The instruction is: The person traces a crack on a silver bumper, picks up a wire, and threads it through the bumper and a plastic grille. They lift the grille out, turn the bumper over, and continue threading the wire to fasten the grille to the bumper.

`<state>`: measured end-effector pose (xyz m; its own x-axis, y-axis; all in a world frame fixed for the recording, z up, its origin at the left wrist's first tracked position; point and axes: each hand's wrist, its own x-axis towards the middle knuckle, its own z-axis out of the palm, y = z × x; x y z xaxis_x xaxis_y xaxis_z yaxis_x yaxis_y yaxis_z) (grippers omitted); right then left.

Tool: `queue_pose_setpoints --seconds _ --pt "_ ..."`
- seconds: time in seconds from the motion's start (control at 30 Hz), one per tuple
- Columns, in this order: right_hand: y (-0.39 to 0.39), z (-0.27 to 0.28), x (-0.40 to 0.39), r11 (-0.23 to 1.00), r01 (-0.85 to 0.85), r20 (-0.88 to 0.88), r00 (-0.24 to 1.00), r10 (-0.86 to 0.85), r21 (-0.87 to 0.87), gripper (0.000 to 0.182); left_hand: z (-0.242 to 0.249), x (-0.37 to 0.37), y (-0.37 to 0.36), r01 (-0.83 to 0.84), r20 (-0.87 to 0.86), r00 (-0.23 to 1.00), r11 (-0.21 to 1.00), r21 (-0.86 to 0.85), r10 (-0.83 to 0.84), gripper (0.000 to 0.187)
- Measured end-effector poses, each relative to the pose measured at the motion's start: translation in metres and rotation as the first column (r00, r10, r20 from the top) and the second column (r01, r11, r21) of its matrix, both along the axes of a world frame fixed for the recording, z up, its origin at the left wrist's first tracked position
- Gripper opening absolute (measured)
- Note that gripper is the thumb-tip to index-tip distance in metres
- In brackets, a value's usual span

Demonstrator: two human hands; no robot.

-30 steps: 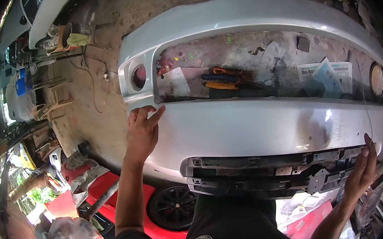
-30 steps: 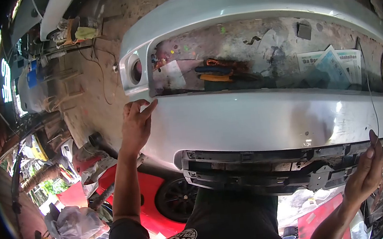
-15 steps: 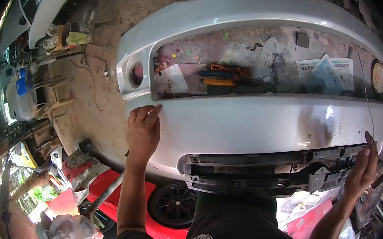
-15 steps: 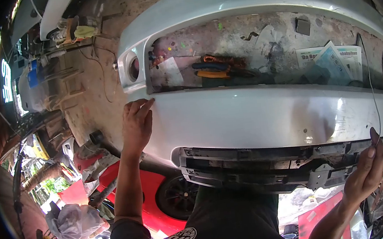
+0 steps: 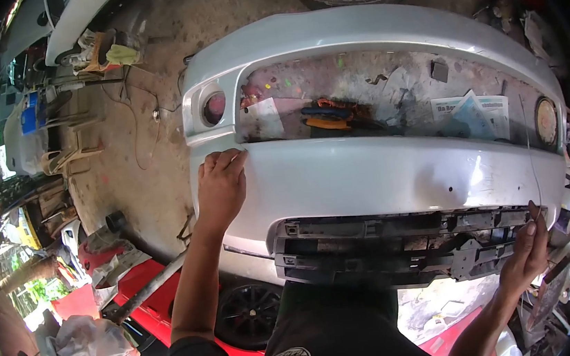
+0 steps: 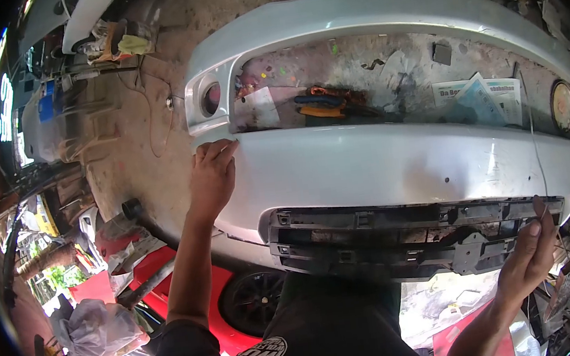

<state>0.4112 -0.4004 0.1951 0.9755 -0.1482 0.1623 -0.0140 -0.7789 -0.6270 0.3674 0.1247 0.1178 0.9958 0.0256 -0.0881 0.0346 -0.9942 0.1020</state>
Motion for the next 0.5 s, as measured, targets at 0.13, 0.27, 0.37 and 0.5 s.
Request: queue_pose_setpoints --seconds 0.13,0.27,0.37,0.5 --pt "0.026 0.027 -0.032 0.998 0.044 -0.039 0.998 -0.042 0.05 0.037 -0.002 -0.006 0.013 0.07 0.071 0.995 0.997 -0.031 -0.067 0.037" --pt "0.05 0.041 -0.079 0.999 0.031 0.033 0.999 -0.031 0.019 0.036 -0.009 -0.01 0.026 0.096 0.055 0.994 0.991 -0.092 -0.091 0.04" --pt "0.086 0.062 -0.135 0.994 0.105 0.028 0.994 -0.106 0.026 0.035 -0.019 -0.012 0.04 0.147 0.069 0.988 0.98 -0.132 -0.138 0.042" --pt "0.13 0.072 -0.223 0.982 0.166 0.09 0.981 -0.175 0.095 0.035 -0.021 -0.014 0.056 0.19 0.117 0.979 0.962 -0.195 -0.169 0.044"
